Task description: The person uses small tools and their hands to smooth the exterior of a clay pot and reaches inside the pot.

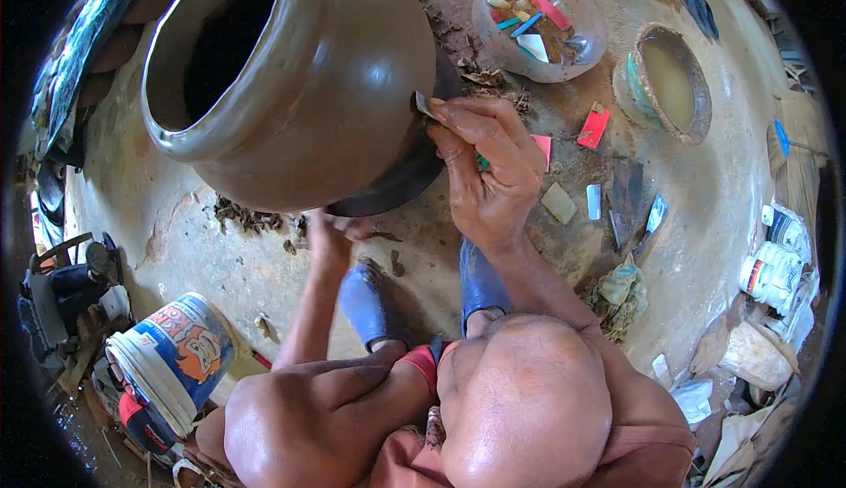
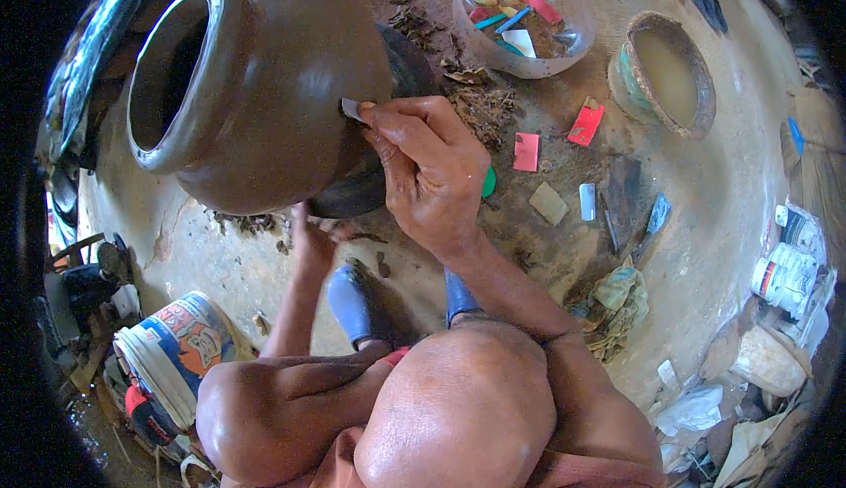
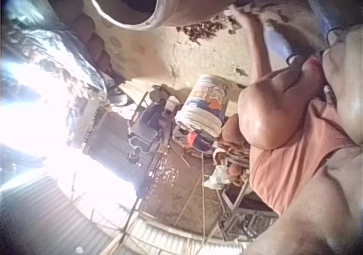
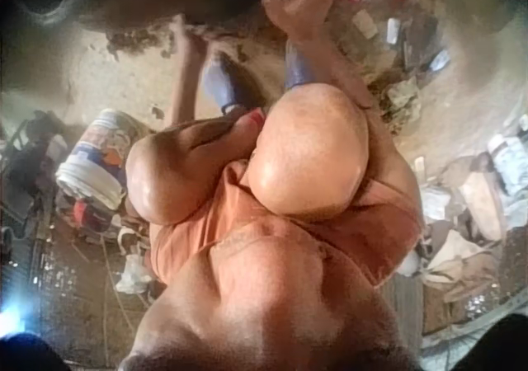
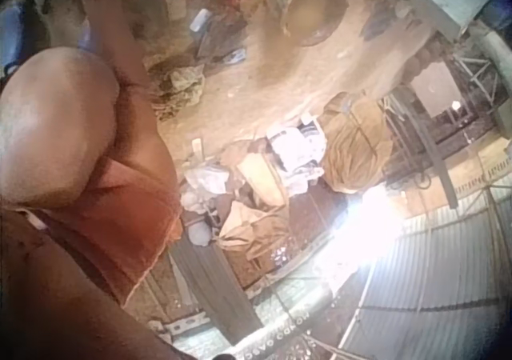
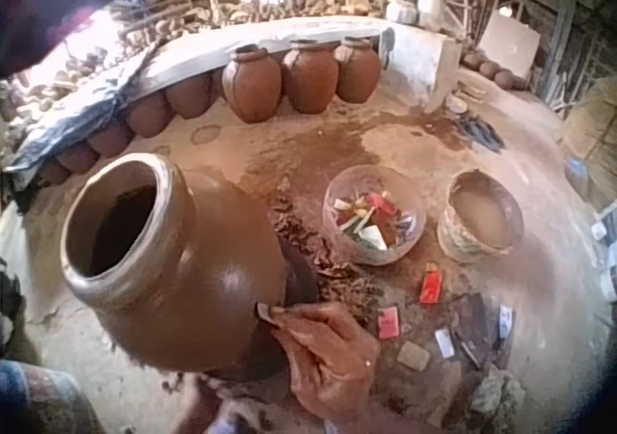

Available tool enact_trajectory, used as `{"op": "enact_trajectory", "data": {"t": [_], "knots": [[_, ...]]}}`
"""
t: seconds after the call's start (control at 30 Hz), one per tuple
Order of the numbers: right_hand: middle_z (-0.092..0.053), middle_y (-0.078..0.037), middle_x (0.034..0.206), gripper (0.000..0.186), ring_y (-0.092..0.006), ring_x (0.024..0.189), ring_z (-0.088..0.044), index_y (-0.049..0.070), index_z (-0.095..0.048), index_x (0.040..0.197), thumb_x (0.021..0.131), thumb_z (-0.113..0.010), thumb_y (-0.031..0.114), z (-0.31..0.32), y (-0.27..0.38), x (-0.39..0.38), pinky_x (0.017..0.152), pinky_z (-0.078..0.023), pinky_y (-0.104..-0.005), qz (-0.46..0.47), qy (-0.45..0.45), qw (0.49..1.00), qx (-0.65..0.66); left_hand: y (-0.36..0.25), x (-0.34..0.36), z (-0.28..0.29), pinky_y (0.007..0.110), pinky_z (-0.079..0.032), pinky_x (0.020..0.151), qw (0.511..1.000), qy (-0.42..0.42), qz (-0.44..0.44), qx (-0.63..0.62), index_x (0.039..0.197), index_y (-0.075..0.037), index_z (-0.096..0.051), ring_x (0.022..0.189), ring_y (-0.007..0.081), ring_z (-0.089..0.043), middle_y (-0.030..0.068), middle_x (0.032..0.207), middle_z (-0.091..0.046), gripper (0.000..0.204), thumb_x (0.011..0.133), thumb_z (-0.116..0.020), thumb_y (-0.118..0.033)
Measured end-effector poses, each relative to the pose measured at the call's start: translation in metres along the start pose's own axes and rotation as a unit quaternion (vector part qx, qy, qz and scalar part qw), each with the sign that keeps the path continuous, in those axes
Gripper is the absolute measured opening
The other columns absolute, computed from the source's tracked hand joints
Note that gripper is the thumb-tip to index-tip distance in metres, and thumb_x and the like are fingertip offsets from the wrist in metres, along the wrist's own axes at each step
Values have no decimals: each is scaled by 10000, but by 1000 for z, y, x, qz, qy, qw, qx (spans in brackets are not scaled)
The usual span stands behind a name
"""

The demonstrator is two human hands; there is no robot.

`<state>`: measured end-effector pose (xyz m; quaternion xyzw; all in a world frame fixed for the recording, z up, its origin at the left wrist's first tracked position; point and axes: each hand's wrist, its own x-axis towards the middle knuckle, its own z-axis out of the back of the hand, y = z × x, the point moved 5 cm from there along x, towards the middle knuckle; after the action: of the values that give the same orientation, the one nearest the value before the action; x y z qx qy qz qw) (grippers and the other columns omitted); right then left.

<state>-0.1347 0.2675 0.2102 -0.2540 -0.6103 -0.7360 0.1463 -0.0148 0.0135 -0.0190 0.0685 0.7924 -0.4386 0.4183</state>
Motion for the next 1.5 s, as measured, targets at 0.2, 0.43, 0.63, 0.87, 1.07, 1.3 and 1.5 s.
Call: {"op": "enact_trajectory", "data": {"t": [0.2,0.43,0.63,0.87,1.07,1.3,1.5], "knots": [[-705,-133,948,247,-240,778,-714,41,-745,1044,822,-746,-66,-9,-5,-7,643,-554,-314,6,-3,1000,8,-47,37,17,429,-564,858,976,-117,-169,72,1421,-28,-453,1143,261,-617,169,1292,-606,602,1044,-471,-496],[-697,-122,919,244,-254,756,-709,54,-749,1028,806,-753,-46,0,-13,-4,628,-554,-330,-1,-12,1000,26,1,-59,-5,477,-524,962,924,204,216,242,1470,-82,-406,1122,321,-666,150,1271,-643,622,1063,-391,-552],[-694,-115,945,270,-193,792,-700,35,-757,1048,816,-749,-103,-1,-19,-3,666,-549,-267,-21,20,998,62,-112,-79,31,410,-511,950,869,83,187,451,1458,-114,-467,1125,273,-673,133,1261,-675,559,1069,-428,-514],[-686,-112,942,293,-193,784,-696,36,-758,1062,809,-751,-112,0,-30,9,659,-556,-276,-11,11,996,90,-141,-25,71,446,-510,989,869,123,158,452,1469,-90,-443,1162,270,-643,142,1334,-623,697,1010,-480,-614],[-693,-110,939,290,-206,787,-701,43,-765,1061,803,-760,-89,0,-38,17,661,-562,-283,2,17,996,84,-116,58,56,447,-503,1014,964,104,-120,212,1481,-108,-430,1222,274,-604,118,1395,-582,692,1010,-481,-611],[-708,-109,947,276,-217,797,-714,41,-770,1045,796,-760,-80,-13,-29,11,668,-573,-290,-10,12,993,119,-45,19,20,447,-498,1031,963,-98,-244,64,1490,-124,-423,1257,278,-579,101,1427,-556,687,1010,-476,-614],[-721,-114,968,275,-219,810,-726,32,-767,1033,786,-756,-90,6,-56,8,671,-579,-290,-21,-2,996,88,66,-47,-68,414,-572,798,994,-96,61,10,1434,-135,-448,1029,261,-628,93,1308,-565,765,944,-500,-721]]}}
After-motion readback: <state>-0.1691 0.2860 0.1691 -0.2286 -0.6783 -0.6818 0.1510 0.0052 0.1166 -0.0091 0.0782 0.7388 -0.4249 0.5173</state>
